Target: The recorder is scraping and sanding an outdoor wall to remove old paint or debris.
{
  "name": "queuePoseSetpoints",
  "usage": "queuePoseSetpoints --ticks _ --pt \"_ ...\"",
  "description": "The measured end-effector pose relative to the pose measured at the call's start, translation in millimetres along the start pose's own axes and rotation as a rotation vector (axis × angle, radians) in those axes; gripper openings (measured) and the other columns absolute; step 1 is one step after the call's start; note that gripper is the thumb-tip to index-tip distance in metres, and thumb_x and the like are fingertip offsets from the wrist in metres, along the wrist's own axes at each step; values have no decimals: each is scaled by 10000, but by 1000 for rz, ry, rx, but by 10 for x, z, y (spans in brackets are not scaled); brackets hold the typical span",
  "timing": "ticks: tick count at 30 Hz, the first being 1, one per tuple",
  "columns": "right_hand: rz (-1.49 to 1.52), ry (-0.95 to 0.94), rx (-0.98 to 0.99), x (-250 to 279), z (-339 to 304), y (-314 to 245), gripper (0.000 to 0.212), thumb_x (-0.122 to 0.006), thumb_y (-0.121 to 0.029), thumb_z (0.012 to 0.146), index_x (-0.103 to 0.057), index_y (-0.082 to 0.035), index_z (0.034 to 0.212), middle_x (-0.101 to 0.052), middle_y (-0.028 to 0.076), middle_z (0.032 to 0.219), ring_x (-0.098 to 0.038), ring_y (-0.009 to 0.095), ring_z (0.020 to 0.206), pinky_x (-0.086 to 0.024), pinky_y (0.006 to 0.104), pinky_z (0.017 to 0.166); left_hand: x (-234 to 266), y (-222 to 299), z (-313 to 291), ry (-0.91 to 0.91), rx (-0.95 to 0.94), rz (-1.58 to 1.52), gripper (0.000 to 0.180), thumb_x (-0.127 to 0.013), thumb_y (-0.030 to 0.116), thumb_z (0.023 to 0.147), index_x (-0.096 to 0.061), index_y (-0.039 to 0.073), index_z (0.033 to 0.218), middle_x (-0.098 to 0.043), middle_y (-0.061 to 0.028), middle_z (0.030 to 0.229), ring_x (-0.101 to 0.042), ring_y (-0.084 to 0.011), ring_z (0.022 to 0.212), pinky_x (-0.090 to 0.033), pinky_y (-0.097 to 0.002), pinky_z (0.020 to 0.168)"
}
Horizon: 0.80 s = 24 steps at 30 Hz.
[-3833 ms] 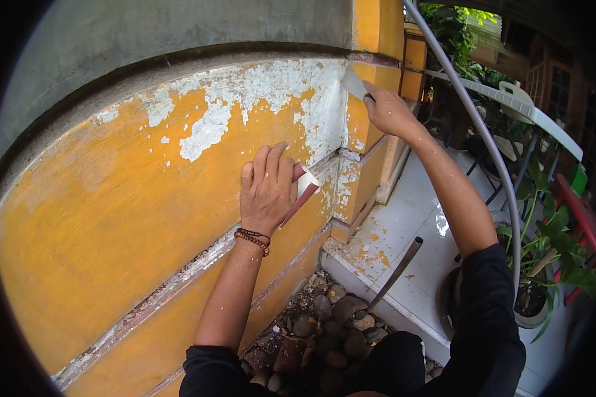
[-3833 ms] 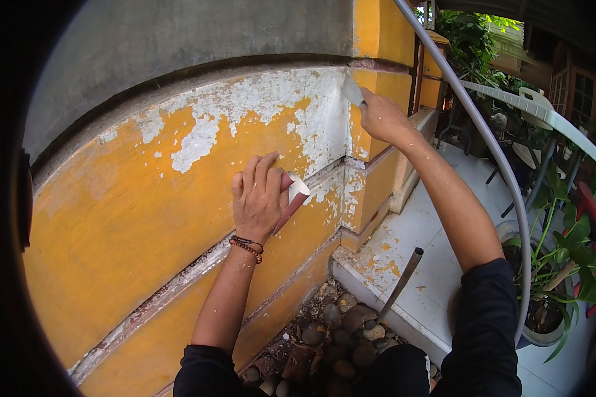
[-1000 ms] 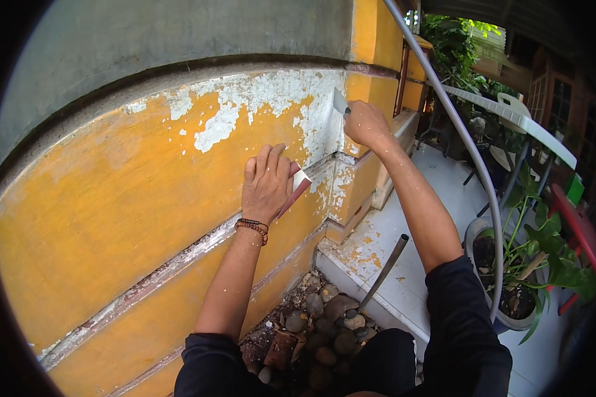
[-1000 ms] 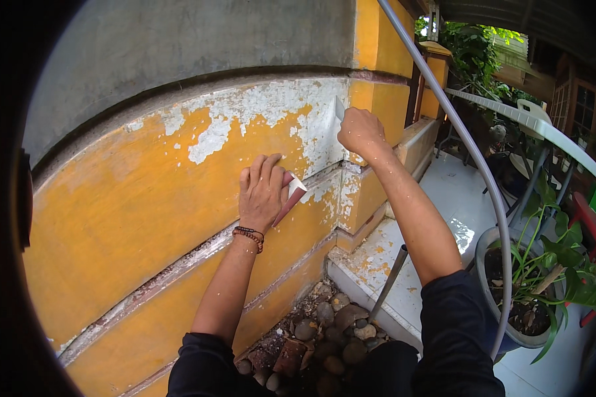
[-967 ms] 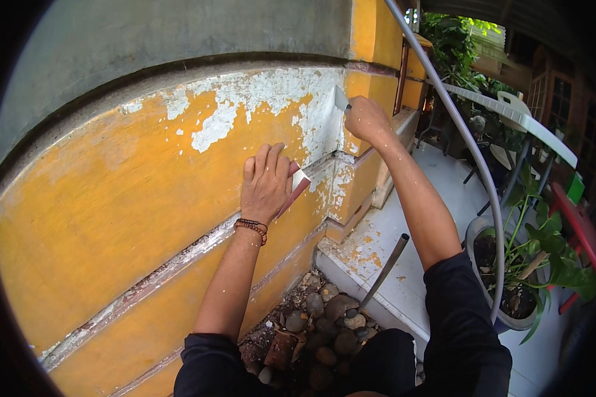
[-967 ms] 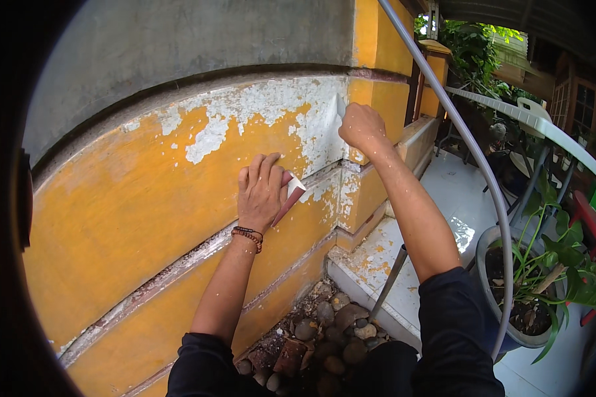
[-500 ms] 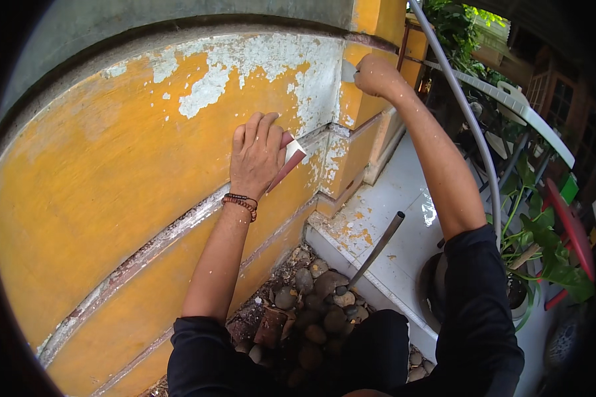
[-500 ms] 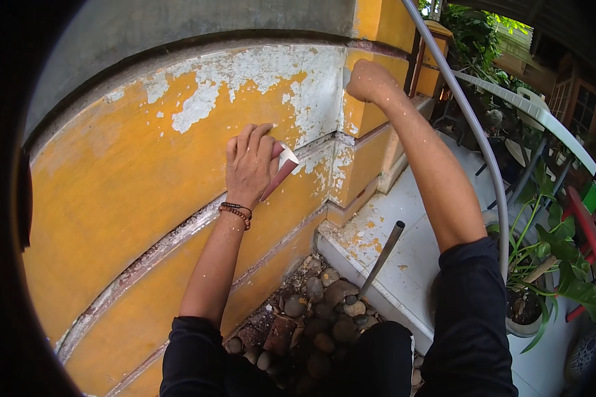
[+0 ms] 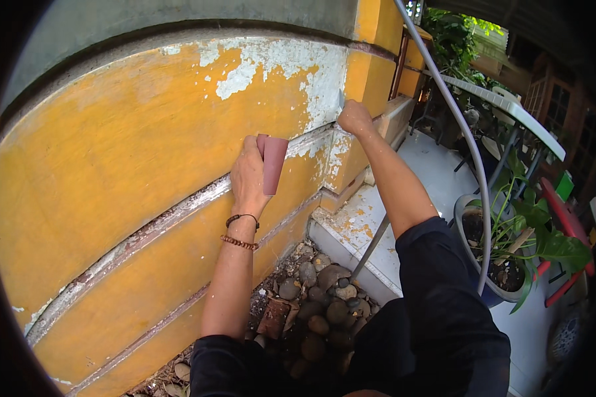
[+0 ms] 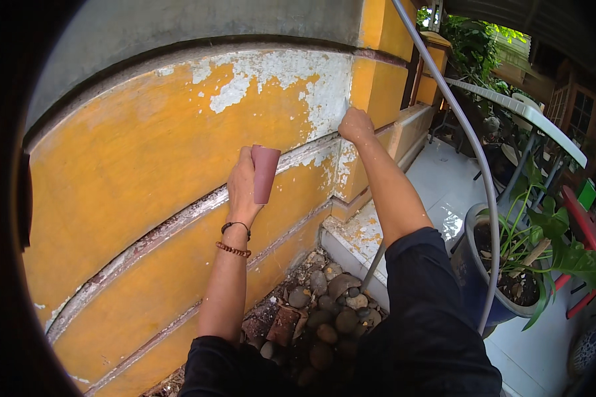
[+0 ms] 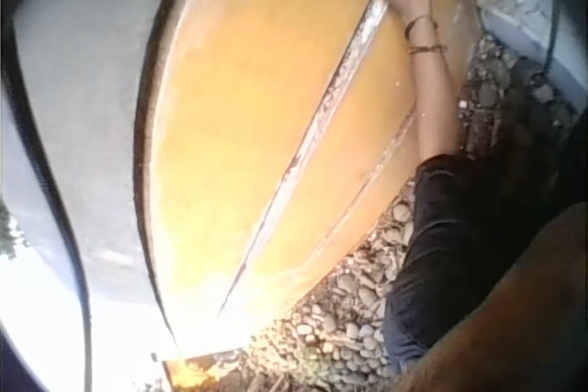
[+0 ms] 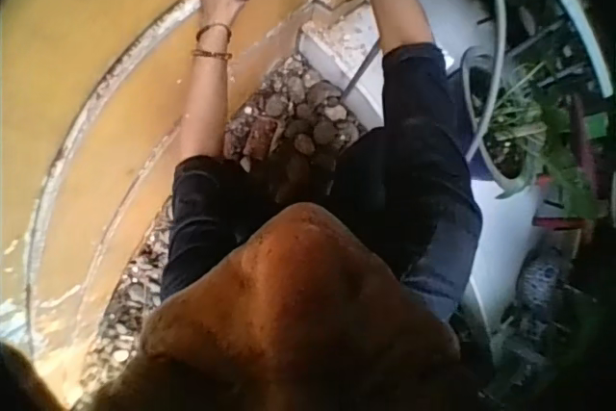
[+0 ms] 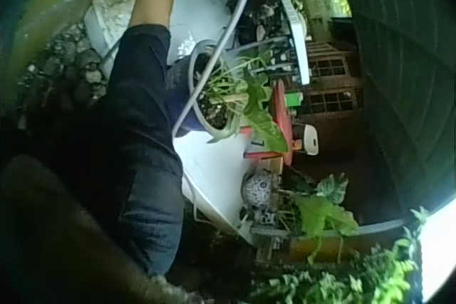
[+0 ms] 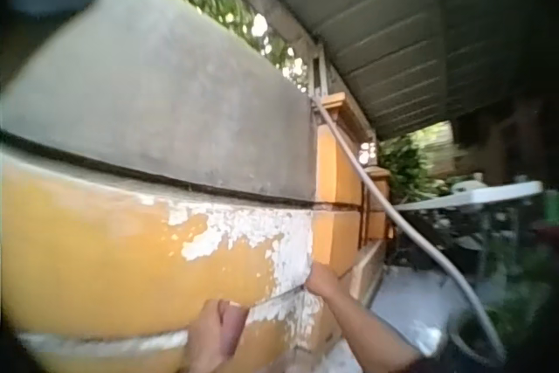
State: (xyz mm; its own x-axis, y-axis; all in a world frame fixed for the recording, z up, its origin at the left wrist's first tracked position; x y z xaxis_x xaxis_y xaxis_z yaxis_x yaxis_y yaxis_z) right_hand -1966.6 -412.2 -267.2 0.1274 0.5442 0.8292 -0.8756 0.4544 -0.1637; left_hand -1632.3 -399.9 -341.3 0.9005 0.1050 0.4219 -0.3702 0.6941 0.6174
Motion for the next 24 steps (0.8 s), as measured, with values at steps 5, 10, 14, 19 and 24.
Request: queuePoseSetpoints --ticks 5,10,14,19,24 --pt "34 136 38 311 -169 103 382 -579 -179 961 -627 -23 1306 -700 254 1215 -676 440 1114 -539 535 930 106 -95 -23 -1 -28 2 271 -613 247 970 -558 -6 1048 -692 -252 1020 -673 -454 958 -510 -513 800" --pt "-87 198 130 488 -1 456 412 -576 -286 1028 -519 -51 1362 -717 257 1096 -674 468 1045 -526 575 893 90 -171 -1 28 -90 101 144 -565 176 995 -571 54 1071 -708 -215 1016 -688 -443 924 -513 -513 762" --pt "-502 -170 472 -225 -131 948 393 -568 -282 1039 -501 -27 1330 -715 265 1075 -674 483 1010 -525 591 853 33 -210 38 28 -134 71 103 -535 138 1006 -571 85 1087 -719 -205 995 -696 -439 898 -515 -516 741" --pt "-114 168 70 316 -162 802 296 -535 -299 1055 -500 -44 1201 -701 260 1142 -657 470 1065 -515 572 890 113 -239 63 46 -152 130 112 -525 159 1017 -561 103 1107 -725 -194 988 -699 -435 893 -518 -518 723" --pt "-304 -25 273 62 -156 874 291 -527 -303 1062 -497 -51 1204 -701 267 1121 -656 468 1066 -513 581 882 66 -229 59 79 -144 164 108 -527 159 1019 -560 107 1108 -725 -191 958 -702 -432 871 -511 -522 697"
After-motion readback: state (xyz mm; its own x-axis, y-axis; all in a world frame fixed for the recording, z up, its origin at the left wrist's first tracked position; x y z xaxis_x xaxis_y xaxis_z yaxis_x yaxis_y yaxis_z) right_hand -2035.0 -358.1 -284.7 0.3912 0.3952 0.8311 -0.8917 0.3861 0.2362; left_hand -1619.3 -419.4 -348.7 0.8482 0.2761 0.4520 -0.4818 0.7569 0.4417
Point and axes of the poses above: each hand's wrist, its own z-axis towards the middle knuckle, its own x-axis out of the back of the hand, y = z × x, the point moved 6 cm from there along z, towards the middle knuckle
